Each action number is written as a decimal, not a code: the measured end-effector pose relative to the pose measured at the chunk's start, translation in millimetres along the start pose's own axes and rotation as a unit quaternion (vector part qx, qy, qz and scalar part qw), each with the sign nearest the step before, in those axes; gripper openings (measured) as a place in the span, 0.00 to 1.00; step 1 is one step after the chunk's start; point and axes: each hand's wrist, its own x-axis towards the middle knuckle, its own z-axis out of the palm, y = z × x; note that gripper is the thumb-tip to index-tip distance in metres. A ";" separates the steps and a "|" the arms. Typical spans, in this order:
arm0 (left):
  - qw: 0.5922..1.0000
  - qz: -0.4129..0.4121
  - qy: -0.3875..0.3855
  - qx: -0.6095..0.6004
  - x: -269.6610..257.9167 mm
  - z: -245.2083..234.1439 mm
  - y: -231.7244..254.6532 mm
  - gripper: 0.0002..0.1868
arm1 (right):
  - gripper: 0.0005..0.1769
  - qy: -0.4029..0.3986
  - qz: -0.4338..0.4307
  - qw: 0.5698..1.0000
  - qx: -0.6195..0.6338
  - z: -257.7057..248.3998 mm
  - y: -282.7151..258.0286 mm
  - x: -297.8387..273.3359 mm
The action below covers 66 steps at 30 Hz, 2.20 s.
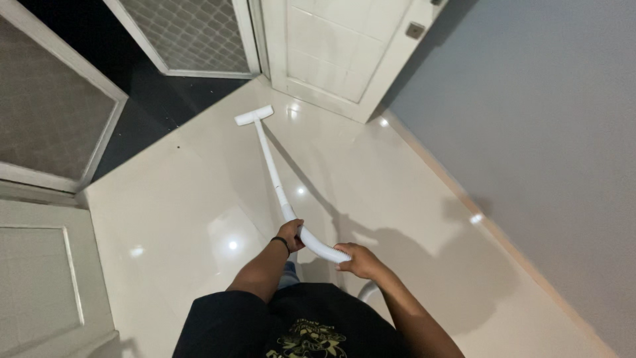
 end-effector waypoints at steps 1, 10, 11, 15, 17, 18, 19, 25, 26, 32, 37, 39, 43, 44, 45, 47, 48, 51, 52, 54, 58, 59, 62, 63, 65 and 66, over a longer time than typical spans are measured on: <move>1.000 -0.001 0.008 0.000 -1.1 2.4 -8.2 0.26 | 0.36 -0.004 0.008 1.000 -0.004 -3.1 6.2 -12.6; 0.988 -0.048 -0.016 0.148 -4.7 52.7 -95.1 0.34 | 0.35 0.019 0.074 0.997 0.011 -56.6 85.9 -118.0; 0.985 -0.056 -0.024 0.161 -5.0 59.4 -108.9 0.34 | 0.34 0.027 0.082 0.996 0.018 -63.6 95.6 -129.5; 0.976 -0.101 -0.113 0.153 -10.1 93.4 -159.0 0.35 | 0.33 0.069 0.132 0.989 0.023 -97.3 126.7 -173.5; 0.971 -0.118 -0.149 0.147 -13.1 106.7 -177.9 0.34 | 0.33 0.086 0.134 0.987 0.029 -111.9 140.9 -188.8; 0.968 -0.120 -0.152 0.160 -14.6 111.8 -184.9 0.33 | 0.33 0.092 0.145 0.985 0.034 -116.2 145.2 -192.2; 0.965 -0.122 -0.154 0.173 -15.7 112.8 -187.2 0.32 | 0.32 0.098 0.156 0.982 0.039 -119.1 148.6 -194.4; 0.970 -0.094 -0.162 0.152 -18.5 98.8 -173.4 0.34 | 0.32 0.105 0.091 0.988 0.063 -110.6 148.6 -174.5; 0.977 -0.090 -0.142 0.134 -18.8 94.6 -166.5 0.34 | 0.32 0.102 0.069 0.991 0.051 -106.4 143.8 -165.4; 0.985 -0.022 -0.077 0.155 -18.3 68.5 -112.0 0.27 | 0.33 0.080 0.005 0.994 0.071 -86.8 104.1 -97.7; 0.993 0.006 -0.074 0.092 -12.1 63.6 -75.3 0.28 | 0.34 0.033 -0.010 0.999 0.009 -76.9 67.1 -36.3; 0.995 0.015 -0.048 0.080 -10.9 56.4 -58.1 0.28 | 0.35 0.029 -0.019 0.999 -0.003 -67.3 53.3 -17.6; 0.998 0.034 -0.039 0.042 -8.1 39.1 -18.5 0.25 | 0.34 0.039 -0.051 0.998 0.007 -50.1 30.9 15.9; 0.998 0.034 -0.031 0.030 -7.8 36.0 -9.0 0.24 | 0.34 0.046 -0.068 0.997 0.010 -46.8 25.3 23.6; 0.999 0.035 -0.024 0.018 -7.7 33.0 0.1 0.23 | 0.34 0.047 -0.065 0.997 0.005 -42.8 19.3 31.7; 0.999 0.037 -0.018 -0.006 -7.4 23.7 15.3 0.22 | 0.34 0.049 -0.056 0.997 -0.006 -30.6 6.9 46.9; 0.999 0.038 -0.017 -0.019 -6.8 19.3 22.1 0.22 | 0.35 0.047 -0.057 0.997 0.004 -26.5 2.8 55.0; 0.999 0.052 0.001 -0.018 -7.0 2.6 36.1 0.22 | 0.36 0.045 -0.070 0.996 0.024 -11.3 -7.0 75.3; 0.998 0.059 0.008 -0.009 -7.3 -1.5 41.5 0.23 | 0.35 0.051 -0.083 0.995 0.022 -6.0 -10.3 80.4; 0.998 0.056 0.010 -0.003 -8.2 -12.3 47.5 0.23 | 0.35 0.049 -0.089 0.995 0.019 1.4 -17.4 85.4; 0.994 0.049 -0.042 -0.091 -9.6 -26.9 41.9 0.22 | 0.35 0.015 -0.048 0.999 0.010 13.2 -34.7 71.6; 0.995 0.051 -0.035 -0.084 -7.8 -25.8 40.2 0.23 | 0.35 0.003 -0.036 0.999 0.005 12.2 -36.0 67.6; 0.996 0.050 -0.011 -0.075 -7.4 -26.8 23.5 0.25 | 0.35 -0.029 -0.049 0.998 0.006 6.5 -31.6 50.4; 0.996 0.050 -0.002 -0.073 -9.0 -28.4 14.2 0.25 | 0.36 -0.038 -0.045 0.998 0.014 6.5 -27.5 41.7; 0.997 0.046 0.003 -0.065 -11.4 -25.1 3.9 0.26 | 0.37 -0.049 -0.040 0.997 0.031 1.2 -19.2 26.9; 0.997 0.038 0.001 -0.060 -12.6 -23.4 -3.3 0.26 | 0.37 -0.051 -0.019 0.998 0.022 -0.9 -14.5 17.5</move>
